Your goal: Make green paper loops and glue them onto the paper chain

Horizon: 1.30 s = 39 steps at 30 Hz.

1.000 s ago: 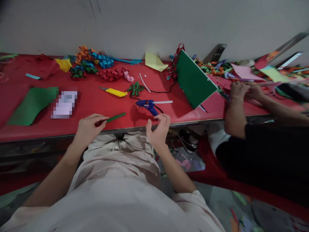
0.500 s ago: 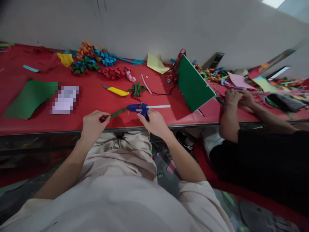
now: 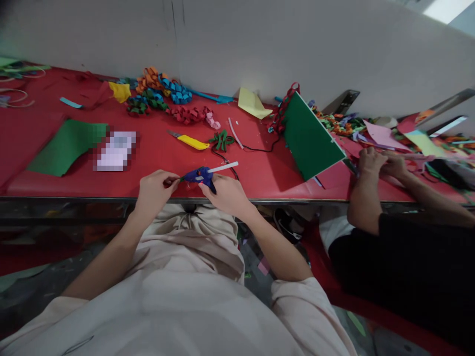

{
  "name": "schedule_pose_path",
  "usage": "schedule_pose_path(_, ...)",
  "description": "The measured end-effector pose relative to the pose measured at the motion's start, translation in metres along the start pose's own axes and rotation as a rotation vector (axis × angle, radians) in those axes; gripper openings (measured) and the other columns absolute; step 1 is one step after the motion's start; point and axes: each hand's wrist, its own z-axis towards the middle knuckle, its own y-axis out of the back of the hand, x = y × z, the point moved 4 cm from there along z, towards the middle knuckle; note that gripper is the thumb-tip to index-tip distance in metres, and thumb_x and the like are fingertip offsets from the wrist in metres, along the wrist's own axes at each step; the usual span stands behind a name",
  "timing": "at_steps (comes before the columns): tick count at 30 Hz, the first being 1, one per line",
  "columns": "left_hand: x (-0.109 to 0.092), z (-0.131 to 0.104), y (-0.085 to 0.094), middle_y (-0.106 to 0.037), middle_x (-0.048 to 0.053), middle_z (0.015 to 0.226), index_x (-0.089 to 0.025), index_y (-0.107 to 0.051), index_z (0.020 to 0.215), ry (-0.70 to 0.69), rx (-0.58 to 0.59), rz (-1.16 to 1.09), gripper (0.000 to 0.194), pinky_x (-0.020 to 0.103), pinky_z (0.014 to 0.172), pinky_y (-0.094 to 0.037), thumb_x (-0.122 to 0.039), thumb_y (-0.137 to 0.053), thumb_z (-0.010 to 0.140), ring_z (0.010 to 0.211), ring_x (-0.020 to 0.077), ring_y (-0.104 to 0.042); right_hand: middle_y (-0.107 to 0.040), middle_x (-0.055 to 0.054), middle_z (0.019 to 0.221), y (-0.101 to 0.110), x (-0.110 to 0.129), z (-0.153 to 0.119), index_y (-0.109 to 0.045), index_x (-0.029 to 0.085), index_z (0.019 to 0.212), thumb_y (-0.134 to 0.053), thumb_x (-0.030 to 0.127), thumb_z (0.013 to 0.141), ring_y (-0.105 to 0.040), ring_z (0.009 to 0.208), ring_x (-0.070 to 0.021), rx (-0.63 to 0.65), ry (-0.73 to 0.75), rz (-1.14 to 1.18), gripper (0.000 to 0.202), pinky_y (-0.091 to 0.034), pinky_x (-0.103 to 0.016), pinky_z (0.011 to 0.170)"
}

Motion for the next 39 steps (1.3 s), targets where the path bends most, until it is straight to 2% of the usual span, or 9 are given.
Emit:
schedule_pose_path(6,0.001,-0.002,0.005,-0.077,0.007,0.095,-0.019,-0.077,0.098,-0.002,0.042,-0.040,0.018,0.028,0.077,-0.057,-0.021,-0.062,0.088,0.079,0.0170,-0.070,-0.078,-0.012,0.097,0.000,0.005,0.000,-0.067,0.016,0.100,-0.042,0.049,0.106,-0.074,0.093,-0.0261,0.025,-0.004,-0.029,0.042,-0.041,-0.031,0.070)
schedule_pose_path(15,-0.001,0.000,0.008,-0.077,0.005,0.091,-0.018,-0.078,0.096,0.002,0.047,-0.046,0.017,0.027,0.074,-0.056,-0.017,-0.065,0.085,0.075,0.0158,-0.069,-0.078,-0.013,0.097,-0.001,0.002,0.000,-0.068,0.015,0.099,-0.039,0.050,0.106,-0.074,0.091,-0.0272,0.015,-0.023,-0.077,0.046,-0.042,-0.032,0.069)
schedule_pose_path(23,0.000,0.000,0.008,-0.078,0.004,0.091,-0.020,-0.078,0.093,0.040,0.038,-0.043,0.015,0.028,0.077,-0.058,-0.017,-0.066,0.084,0.076,0.0162,-0.070,-0.078,-0.016,0.098,0.001,-0.021,0.003,-0.067,0.016,0.100,-0.038,0.053,0.105,-0.074,0.090,-0.0295,0.028,-0.144,-0.110,0.047,-0.043,-0.032,0.069)
schedule_pose_path(32,0.001,0.002,0.008,-0.077,0.004,0.091,-0.021,-0.078,0.093,0.003,0.049,-0.028,0.016,0.030,0.079,-0.058,-0.017,-0.065,0.085,0.077,0.0172,-0.070,-0.078,-0.015,0.095,0.000,-0.046,-0.001,-0.068,0.016,0.100,-0.039,0.054,0.104,-0.075,0.089,-0.0321,-0.028,-0.234,-0.069,0.048,-0.042,-0.033,0.066)
schedule_pose_path(35,0.001,0.001,0.006,-0.075,0.005,0.092,-0.020,-0.077,0.094,-0.048,0.055,-0.001,0.016,0.031,0.081,-0.057,-0.019,-0.062,0.088,0.080,0.0181,-0.069,-0.078,-0.014,0.095,-0.002,-0.060,-0.008,-0.069,0.017,0.102,-0.039,0.054,0.104,-0.075,0.094,-0.0316,-0.070,-0.253,-0.008,0.048,-0.043,-0.031,0.068)
schedule_pose_path(39,-0.009,-0.009,0.007,-0.070,0.010,0.100,-0.017,-0.076,0.102,-0.210,0.062,0.116,0.022,0.034,0.091,-0.055,-0.024,-0.055,0.097,0.097,0.0223,-0.066,-0.078,-0.018,0.099,-0.006,-0.081,-0.014,-0.069,0.014,0.109,-0.040,0.051,0.104,-0.073,0.100,-0.0316,-0.166,-0.333,0.024,0.048,-0.045,-0.031,0.072)
